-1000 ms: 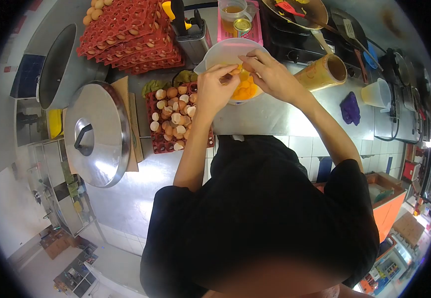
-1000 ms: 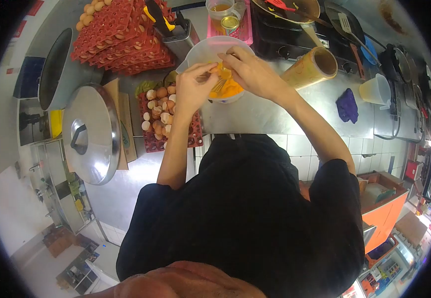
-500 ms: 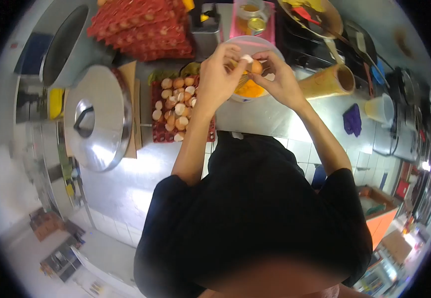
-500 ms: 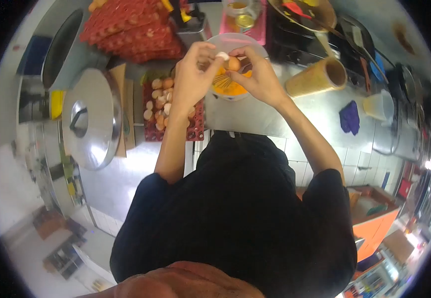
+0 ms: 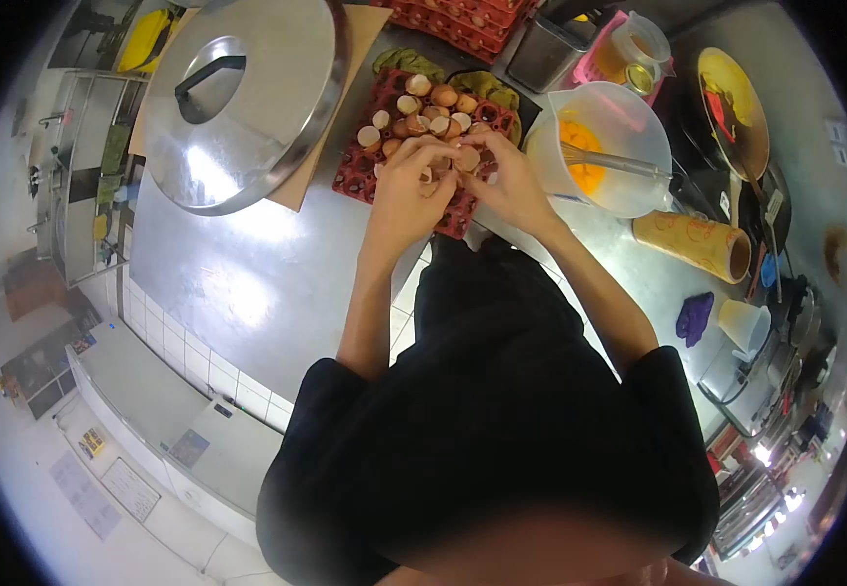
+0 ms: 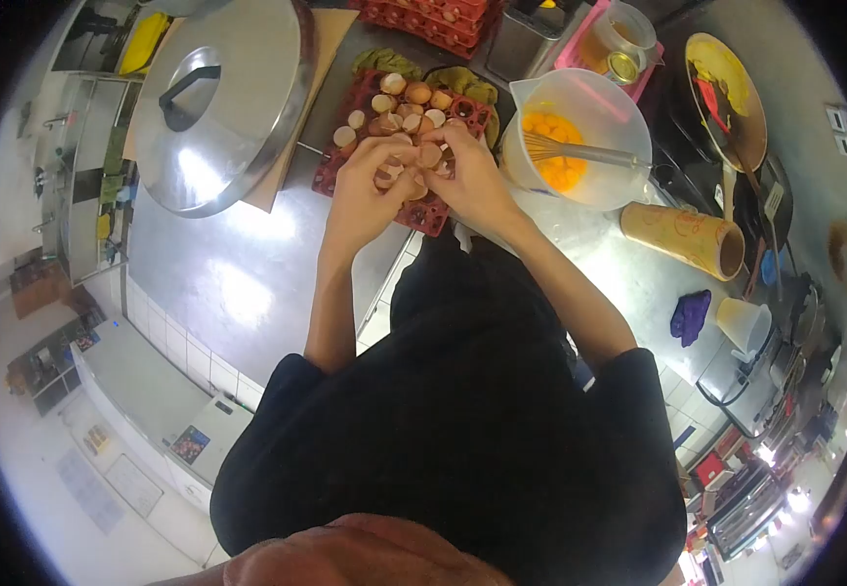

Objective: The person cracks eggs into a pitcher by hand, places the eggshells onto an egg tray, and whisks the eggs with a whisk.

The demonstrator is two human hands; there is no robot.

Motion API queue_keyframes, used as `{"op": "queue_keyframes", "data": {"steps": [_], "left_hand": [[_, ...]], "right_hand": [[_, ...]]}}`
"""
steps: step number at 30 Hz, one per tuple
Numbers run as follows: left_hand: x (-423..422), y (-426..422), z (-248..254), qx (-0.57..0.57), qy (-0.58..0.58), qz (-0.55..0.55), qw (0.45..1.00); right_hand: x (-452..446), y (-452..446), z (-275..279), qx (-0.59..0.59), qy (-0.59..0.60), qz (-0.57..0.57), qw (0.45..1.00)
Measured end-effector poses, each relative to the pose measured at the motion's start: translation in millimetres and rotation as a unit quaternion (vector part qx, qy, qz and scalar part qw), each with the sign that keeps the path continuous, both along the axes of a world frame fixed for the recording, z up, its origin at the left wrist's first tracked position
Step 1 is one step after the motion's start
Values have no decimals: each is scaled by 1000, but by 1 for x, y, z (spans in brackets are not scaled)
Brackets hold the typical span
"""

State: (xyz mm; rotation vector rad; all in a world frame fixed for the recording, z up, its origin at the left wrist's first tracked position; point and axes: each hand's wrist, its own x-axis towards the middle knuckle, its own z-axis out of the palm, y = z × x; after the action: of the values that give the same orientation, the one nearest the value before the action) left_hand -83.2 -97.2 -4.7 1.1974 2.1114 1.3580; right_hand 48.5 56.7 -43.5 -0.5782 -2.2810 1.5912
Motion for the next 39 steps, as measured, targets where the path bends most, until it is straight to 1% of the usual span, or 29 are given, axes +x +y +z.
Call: {"op": "queue_keyframes", "data": {"steps": [1, 6, 7, 9, 11, 13, 14, 16, 19, 21, 23, 25, 26, 27, 28, 29, 31, 34, 35, 37, 39], "left_hand": [[-4, -4, -7, 13, 17, 7, 1000], [-23, -13, -43, 23, -128, 103, 986], [-27, -14, -50, 23, -158, 118, 980], [-36, -19, -61, -4, -93, 118, 989], [-44, -16, -69, -29, -33, 117, 992], [-47, -17, -75, -62, 18, 122, 990], [-46, -17, -75, -69, 19, 126, 989], [-47, -17, -79, -84, 21, 137, 987], [-53, -19, -103, -30, 21, 131, 991], [-56, -22, -103, -51, 23, 121, 991], [-55, -21, -100, -59, 31, 123, 990], [-51, -18, -90, -57, 47, 140, 987], [-50, -19, -93, -67, 51, 133, 988], [-50, -20, -99, -79, 55, 127, 987], [-51, -23, -102, -91, 61, 122, 986], [-50, -24, -101, -74, 84, 129, 985], [-46, -24, -99, -39, 136, 143, 980], [-41, -30, -89, -64, 100, 134, 984], [-40, -33, -88, -74, 91, 129, 985], [-35, -36, -90, -52, 94, 137, 985], [-33, -37, -97, -40, 110, 149, 982]], "right_hand": [[-9, 2, -12, 17, 0, -7, 1000], [-80, 21, -51, 125, 20, -38, 991], [-92, 24, -54, 157, 8, -34, 987], [-117, 30, -54, 226, -14, -34, 974], [-133, 32, -64, 265, -62, -40, 962], [-133, 25, -58, 300, -113, -51, 946], [-133, 24, -50, 290, -121, -46, 948], [-129, 24, -7, 270, -31, -24, 962], [-117, 26, 98, 254, 100, 4, 962], [-107, 43, 166, 300, 172, 10, 938], [-103, 79, 210, 423, 184, -18, 887], [-112, 118, 248, 471, 85, -40, 877], [-126, 137, 265, 458, 73, -35, 885], [-143, 157, 275, 443, 63, -30, 894], [-161, 179, 275, 460, 46, -28, 886], [-183, 205, 271, 476, 30, -27, 879], [-238, 263, 238, 516, 38, -63, 853], [-295, 274, 242, 419, -36, -12, 907], [-314, 278, 239, 454, -18, 3, 891], [-352, 288, 227, 523, 18, 32, 852], [-389, 300, 213, 580, 7, 30, 814]]}}
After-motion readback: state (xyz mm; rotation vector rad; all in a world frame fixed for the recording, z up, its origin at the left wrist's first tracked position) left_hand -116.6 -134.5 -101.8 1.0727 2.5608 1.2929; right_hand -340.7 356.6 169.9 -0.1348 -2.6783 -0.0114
